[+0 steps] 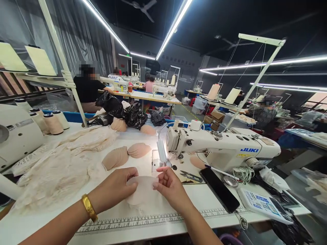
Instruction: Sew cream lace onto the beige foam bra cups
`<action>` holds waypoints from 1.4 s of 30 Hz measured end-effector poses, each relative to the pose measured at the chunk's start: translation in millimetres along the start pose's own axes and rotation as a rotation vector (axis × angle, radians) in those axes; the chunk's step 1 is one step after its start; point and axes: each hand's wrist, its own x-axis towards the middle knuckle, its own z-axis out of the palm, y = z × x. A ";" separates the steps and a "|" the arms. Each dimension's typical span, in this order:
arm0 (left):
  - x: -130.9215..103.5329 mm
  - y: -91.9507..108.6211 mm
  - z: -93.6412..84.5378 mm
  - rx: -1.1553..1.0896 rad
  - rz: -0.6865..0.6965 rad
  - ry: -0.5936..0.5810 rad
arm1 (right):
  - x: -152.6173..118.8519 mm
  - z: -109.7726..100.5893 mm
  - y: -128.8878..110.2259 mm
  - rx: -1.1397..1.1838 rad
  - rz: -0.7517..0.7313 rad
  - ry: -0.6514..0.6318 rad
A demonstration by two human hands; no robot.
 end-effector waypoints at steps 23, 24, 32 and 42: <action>37.1 -4.5 22.0 0.593 0.721 0.121 | 40.0 -49.3 9.8 -1.430 -0.962 -0.171; 43.2 -4.2 24.3 0.574 0.759 0.099 | 43.3 -55.5 12.6 -1.441 -0.930 -0.209; 88.8 -18.4 44.4 0.612 0.760 0.129 | 35.8 -71.9 1.1 -1.367 -0.720 -0.257; 86.4 -20.3 55.0 0.545 0.771 0.136 | 32.1 -73.6 -6.1 -1.298 -0.586 -0.299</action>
